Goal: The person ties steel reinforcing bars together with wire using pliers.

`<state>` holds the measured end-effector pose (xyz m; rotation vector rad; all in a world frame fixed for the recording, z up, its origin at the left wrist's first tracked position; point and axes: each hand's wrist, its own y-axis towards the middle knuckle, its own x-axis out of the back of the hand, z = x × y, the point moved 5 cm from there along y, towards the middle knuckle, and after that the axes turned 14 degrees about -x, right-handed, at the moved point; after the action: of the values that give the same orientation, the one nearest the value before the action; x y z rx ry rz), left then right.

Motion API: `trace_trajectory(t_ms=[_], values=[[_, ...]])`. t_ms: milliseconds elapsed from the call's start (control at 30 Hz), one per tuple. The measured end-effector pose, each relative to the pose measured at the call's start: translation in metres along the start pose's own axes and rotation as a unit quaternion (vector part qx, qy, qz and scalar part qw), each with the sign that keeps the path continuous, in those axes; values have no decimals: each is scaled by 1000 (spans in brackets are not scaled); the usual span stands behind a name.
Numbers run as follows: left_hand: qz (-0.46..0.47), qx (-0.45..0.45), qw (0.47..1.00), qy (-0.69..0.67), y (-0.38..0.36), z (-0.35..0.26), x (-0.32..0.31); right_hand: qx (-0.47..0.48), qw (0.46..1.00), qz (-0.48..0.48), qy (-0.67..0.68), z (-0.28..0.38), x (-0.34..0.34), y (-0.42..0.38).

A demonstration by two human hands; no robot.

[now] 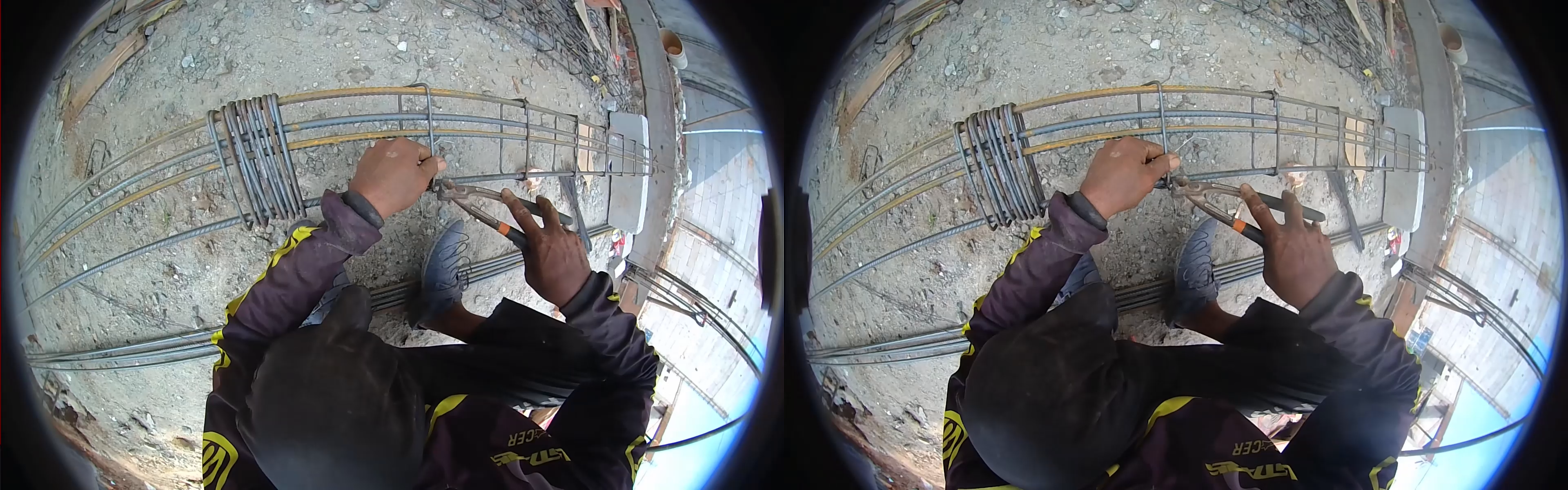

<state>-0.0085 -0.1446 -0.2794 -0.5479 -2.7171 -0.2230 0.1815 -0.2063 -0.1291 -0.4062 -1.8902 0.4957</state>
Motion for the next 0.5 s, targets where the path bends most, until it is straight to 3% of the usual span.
trace_trajectory(t_ms=[100, 500], values=[[16, 16, 1000, -14, 0, 1, 0, 5, 998, 54, 28, 4, 0, 3], [20, 8, 1000, 2, 1, 0, 1, 1, 1000, 3, 4, 11, 2, -7]])
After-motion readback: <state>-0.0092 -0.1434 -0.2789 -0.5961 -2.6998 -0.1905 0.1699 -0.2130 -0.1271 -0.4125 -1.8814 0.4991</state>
